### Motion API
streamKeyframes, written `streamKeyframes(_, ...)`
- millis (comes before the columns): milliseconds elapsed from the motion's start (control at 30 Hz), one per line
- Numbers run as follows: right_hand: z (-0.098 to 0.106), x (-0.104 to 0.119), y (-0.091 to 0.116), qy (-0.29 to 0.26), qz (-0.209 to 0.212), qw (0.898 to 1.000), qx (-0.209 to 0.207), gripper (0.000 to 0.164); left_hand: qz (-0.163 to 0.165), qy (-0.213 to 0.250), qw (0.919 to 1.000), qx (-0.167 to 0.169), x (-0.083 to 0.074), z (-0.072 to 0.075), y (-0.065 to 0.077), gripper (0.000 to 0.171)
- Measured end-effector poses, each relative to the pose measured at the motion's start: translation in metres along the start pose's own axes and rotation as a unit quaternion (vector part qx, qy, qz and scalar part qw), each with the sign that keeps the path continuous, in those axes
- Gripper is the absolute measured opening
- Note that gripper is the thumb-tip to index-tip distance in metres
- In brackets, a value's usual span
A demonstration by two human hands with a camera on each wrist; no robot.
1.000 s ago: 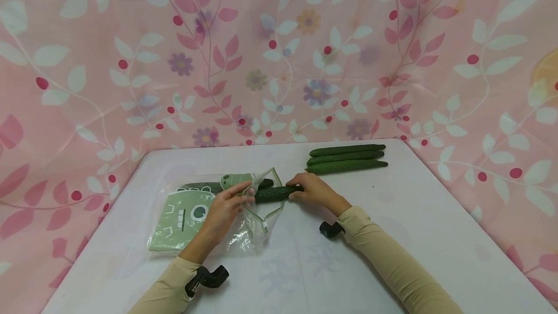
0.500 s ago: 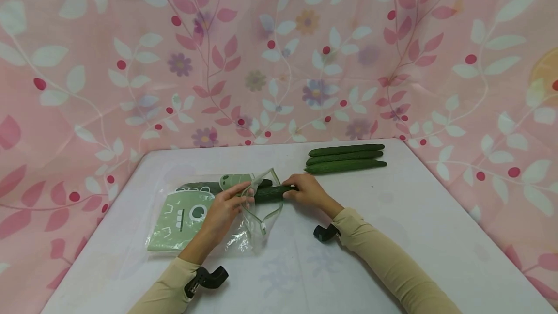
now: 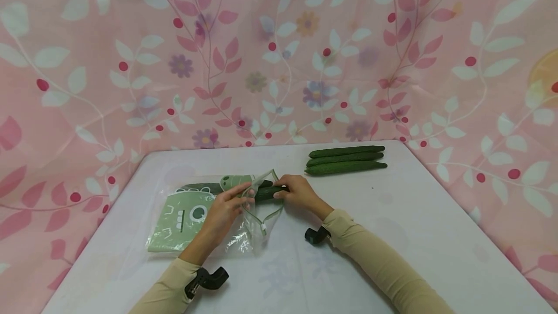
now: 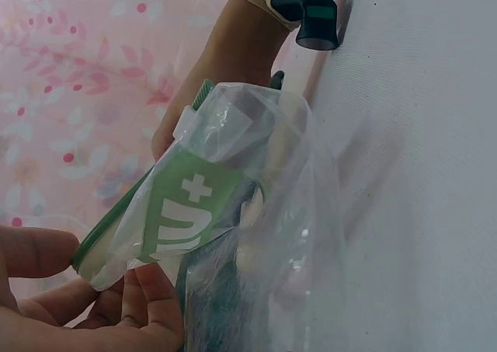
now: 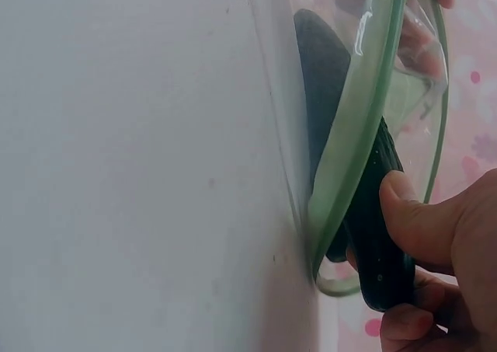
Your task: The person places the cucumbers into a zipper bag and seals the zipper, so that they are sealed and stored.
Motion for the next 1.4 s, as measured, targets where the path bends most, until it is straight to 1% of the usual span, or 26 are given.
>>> streamKeyframes(300,-0.011,0.003,-0.011,-0.006,-0.026,1.0,0.002,0.025,-0.005,0.003,1.0,0.006,-0.002,-0.002,0.0,0.047)
streamKeyframes(500,-0.021,0.004,-0.015,-0.018,-0.039,0.999,0.016,0.027,-0.005,0.011,0.9999,0.009,-0.002,-0.002,0.0,0.047)
streamKeyframes(667,-0.026,0.001,-0.014,-0.024,-0.049,0.998,0.033,0.027,-0.005,0.014,0.9999,0.005,-0.002,-0.001,0.0,0.047)
streamKeyframes(733,-0.024,0.0,-0.012,-0.029,-0.048,0.998,0.036,0.028,-0.007,0.01,0.9999,0.004,-0.001,0.0,0.0,0.047)
streamKeyframes(833,-0.018,-0.002,-0.008,-0.029,-0.044,0.998,0.031,0.027,-0.008,0.005,0.9999,0.004,0.0,0.0,0.0,0.047)
streamKeyframes(1033,-0.011,-0.012,0.0,-0.002,-0.06,0.998,0.028,0.023,-0.005,0.011,0.9999,-0.001,0.001,0.0,0.0,0.047)
streamKeyframes(1267,-0.012,-0.009,-0.005,-0.016,-0.075,0.997,0.014,0.016,-0.004,0.009,0.9999,0.002,0.0,0.0,0.0,0.047)
streamKeyframes(1400,-0.015,-0.007,-0.009,-0.026,-0.087,0.996,0.013,0.014,-0.006,0.006,1.0,0.003,0.0,0.001,0.0,0.048)
Point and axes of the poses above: each hand's wrist, its own y-axis away from the middle knuckle, its own z-axis out of the back of the hand, x = y × z, the point moved 9 cm from there along -y, towards the middle knuckle, and after that the axes turned 10 degrees about y, right-handed, at the moved point
